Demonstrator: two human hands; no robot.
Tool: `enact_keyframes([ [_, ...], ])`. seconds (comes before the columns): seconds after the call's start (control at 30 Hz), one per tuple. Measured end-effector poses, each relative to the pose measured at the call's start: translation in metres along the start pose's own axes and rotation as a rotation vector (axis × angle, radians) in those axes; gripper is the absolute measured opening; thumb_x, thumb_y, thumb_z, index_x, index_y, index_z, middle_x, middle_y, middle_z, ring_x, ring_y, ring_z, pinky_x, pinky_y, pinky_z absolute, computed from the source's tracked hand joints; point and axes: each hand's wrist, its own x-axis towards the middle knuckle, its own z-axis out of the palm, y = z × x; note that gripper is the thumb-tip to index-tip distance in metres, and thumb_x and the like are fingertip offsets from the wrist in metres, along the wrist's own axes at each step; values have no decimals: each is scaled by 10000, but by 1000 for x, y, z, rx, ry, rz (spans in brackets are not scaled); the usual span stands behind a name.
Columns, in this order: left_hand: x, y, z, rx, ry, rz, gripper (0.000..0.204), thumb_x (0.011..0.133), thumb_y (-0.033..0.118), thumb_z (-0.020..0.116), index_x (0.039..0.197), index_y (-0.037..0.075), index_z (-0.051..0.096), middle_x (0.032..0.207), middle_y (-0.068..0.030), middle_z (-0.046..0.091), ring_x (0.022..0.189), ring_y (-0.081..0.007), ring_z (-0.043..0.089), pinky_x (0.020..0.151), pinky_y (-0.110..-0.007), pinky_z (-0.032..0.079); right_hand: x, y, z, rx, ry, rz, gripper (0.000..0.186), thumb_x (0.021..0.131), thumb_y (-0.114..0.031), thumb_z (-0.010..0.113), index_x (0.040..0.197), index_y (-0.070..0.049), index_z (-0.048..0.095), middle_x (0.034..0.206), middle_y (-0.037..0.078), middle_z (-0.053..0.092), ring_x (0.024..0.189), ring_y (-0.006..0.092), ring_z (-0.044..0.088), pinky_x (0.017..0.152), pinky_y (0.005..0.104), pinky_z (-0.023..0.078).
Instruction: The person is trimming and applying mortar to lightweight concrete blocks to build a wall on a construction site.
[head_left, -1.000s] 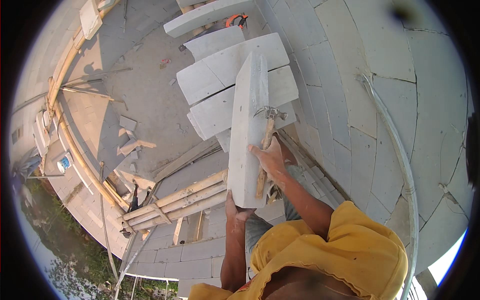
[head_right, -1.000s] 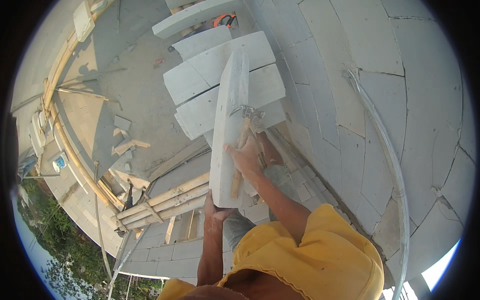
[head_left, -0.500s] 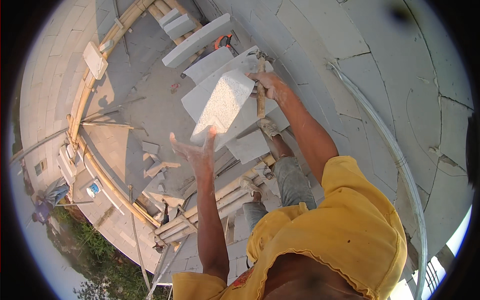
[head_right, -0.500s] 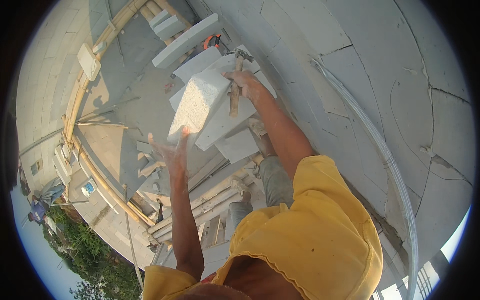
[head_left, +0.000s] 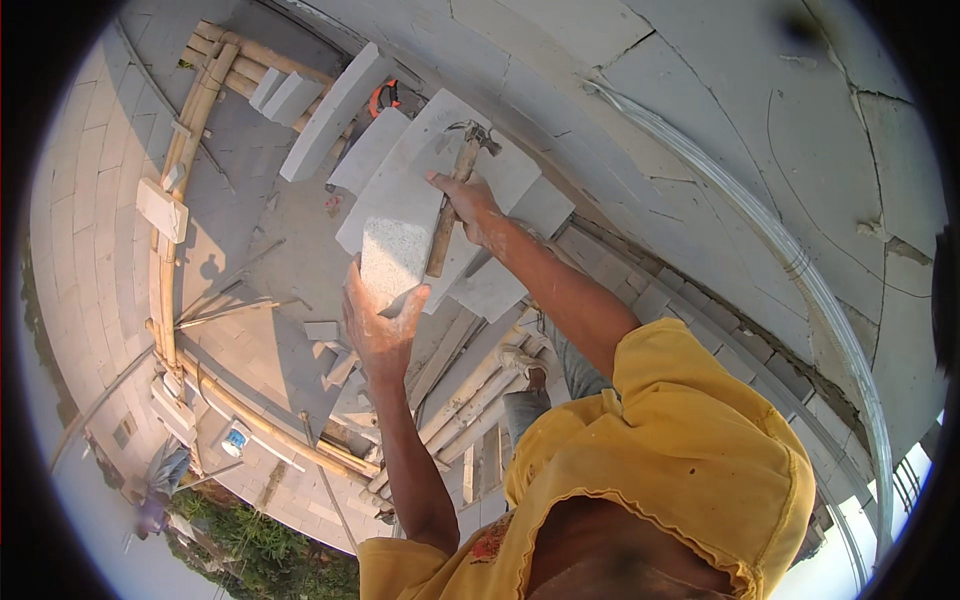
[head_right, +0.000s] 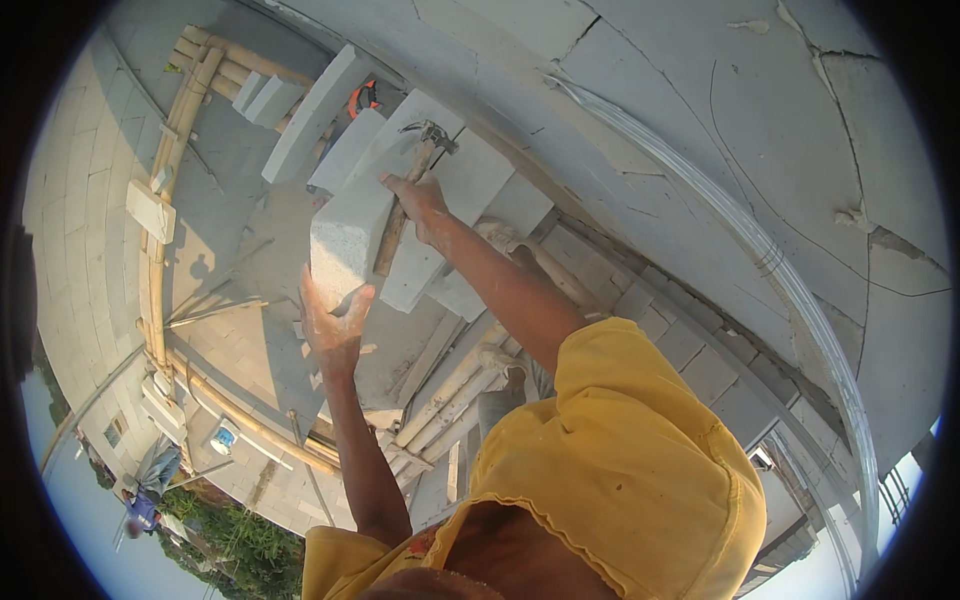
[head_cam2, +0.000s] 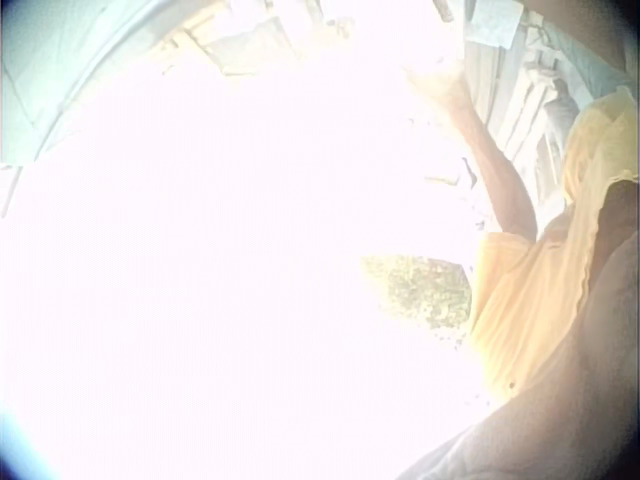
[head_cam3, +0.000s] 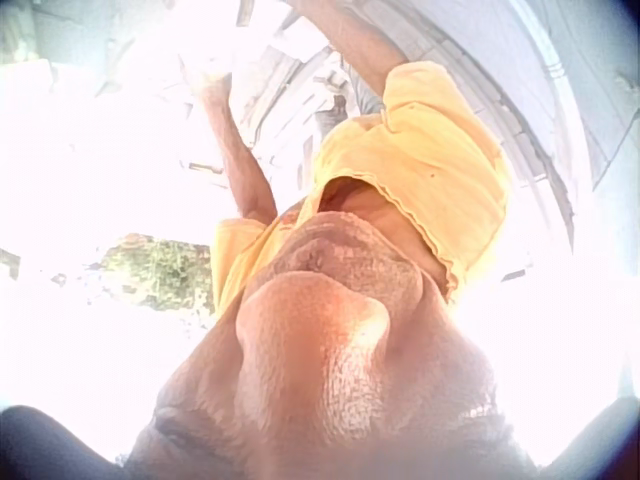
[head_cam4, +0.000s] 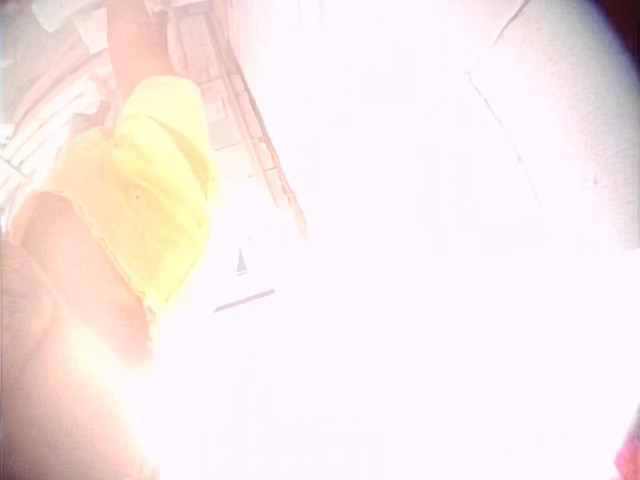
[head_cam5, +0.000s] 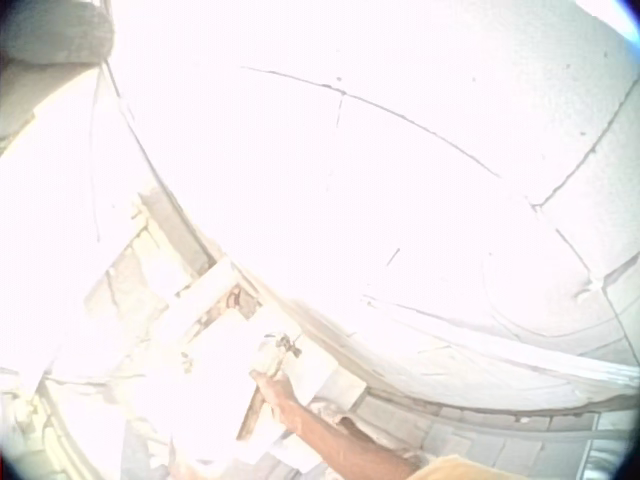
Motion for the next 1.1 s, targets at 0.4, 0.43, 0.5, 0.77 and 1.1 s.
enact_keyframes([
  [0.4, -144, -118, 23, 138, 136, 37, 990, 854, 628, 549, 1470, -4, 100, 1455, -300, 258, 1324, -454, 283, 1064, -570, 263, -59, 127, -87, -541, 3, -6, 340, 921, -309, 629, 1144, -73, 532, 826, 40, 577, 632, 100, 540, 561, 267, 465],
  [0.43, -146, -119, 26, 127, 110, 65, 1066, 824, 629, 597, 1472, -1, 31, 1449, -326, 220, 1318, -470, 279, 1061, -575, 267, -53, 132, -87, -660, 28, -214, 318, 929, -325, 613, 1094, -64, 539, 791, 19, 558, 572, 82, 489, 504, 263, 420],
  [0.5, -156, -116, 35, 156, 148, 53, 1097, 797, 573, 665, 1465, -4, 15, 1443, -333, 209, 1317, -478, 273, 1061, -575, 268, -35, 141, -84, -784, 49, -422, 310, 937, -342, 597, 1044, -55, 547, 755, -2, 538, 512, 64, 439, 447, 258, 375],
  [0.77, -170, -135, 55, 152, 192, -85, 1099, 690, 181, 847, 1424, -5, 51, 1434, -299, 197, 1305, -481, 272, 1066, -603, 243, 42, 152, -83, -637, 182, -421, 385, 954, -381, 547, 1129, -39, 533, 714, -15, 489, 532, 71, 442, 477, 266, 397],
  [1.1, -220, -209, 47, 27, 170, -155, 716, 805, 204, 692, 1382, 13, 314, 1333, -190, 354, 1241, -368, 375, 1010, -478, 334, 179, 48, -60, -1270, 98, -471, 536, 920, -319, 472, 1411, -122, 385, 1184, 248, 602, 1097, 405, 584, 936, 469, 451],
])
